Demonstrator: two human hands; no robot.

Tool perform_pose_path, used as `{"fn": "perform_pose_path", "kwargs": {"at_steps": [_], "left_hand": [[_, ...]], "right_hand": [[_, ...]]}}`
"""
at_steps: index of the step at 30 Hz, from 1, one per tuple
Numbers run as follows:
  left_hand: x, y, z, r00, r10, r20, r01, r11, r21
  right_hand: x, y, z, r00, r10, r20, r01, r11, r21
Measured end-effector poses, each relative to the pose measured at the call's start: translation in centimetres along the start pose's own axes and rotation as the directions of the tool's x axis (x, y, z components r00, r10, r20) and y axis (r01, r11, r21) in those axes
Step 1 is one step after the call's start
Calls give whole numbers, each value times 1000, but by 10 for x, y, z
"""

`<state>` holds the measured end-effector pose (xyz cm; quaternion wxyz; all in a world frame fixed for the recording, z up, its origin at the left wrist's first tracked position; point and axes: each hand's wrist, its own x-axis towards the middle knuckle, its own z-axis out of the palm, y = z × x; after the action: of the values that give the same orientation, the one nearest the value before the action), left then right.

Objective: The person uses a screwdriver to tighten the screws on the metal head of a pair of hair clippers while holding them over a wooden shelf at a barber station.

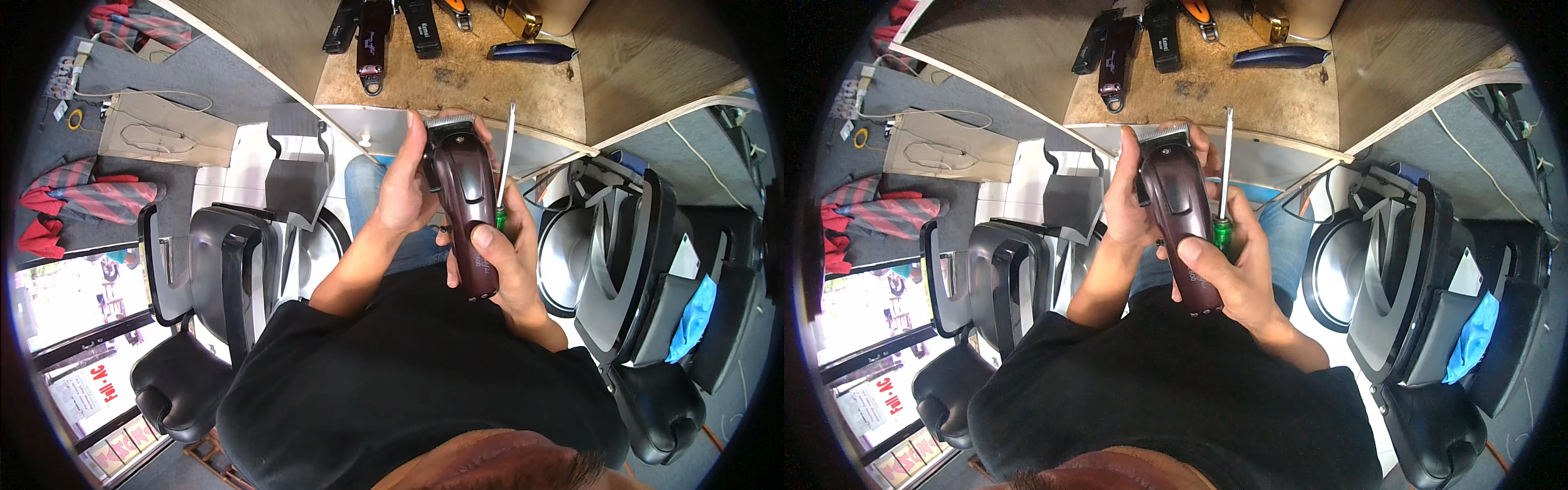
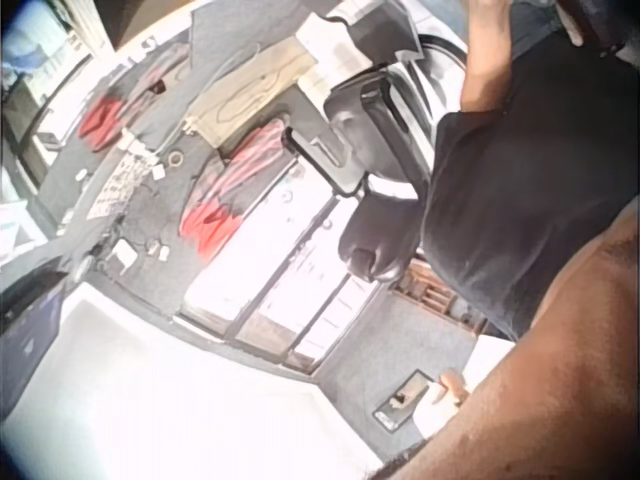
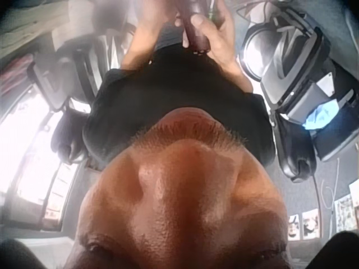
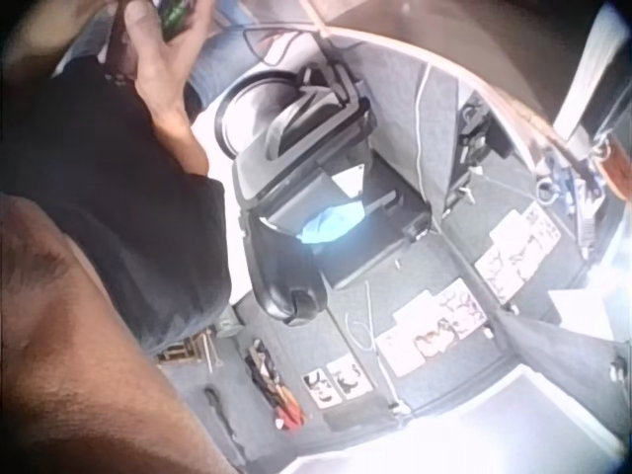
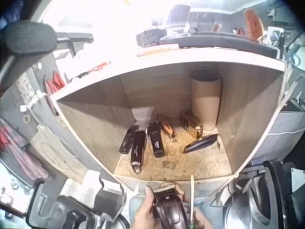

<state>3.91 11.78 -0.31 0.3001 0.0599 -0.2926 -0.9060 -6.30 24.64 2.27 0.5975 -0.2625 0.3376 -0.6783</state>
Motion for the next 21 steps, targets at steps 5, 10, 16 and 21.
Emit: {"fn": "perform_pose_path", "kwargs": {"at_steps": [5,10,16,21], "left_hand": [[7,-8,0,998,36,-43,-31,993,109],[5,-18,3,997,20,-80,-18,1000,17],[7,-18,18,983,27,-181,-26,1000,8],[8,-21,15,981,25,-192,-25,1000,0]], "right_hand": [[2,2,-6,1000,20,7,-20,992,123],[-1,3,-4,997,51,50,-59,982,177],[-1,10,0,999,7,-52,2,984,176],[-1,11,0,999,8,-41,-1,985,173]]}}
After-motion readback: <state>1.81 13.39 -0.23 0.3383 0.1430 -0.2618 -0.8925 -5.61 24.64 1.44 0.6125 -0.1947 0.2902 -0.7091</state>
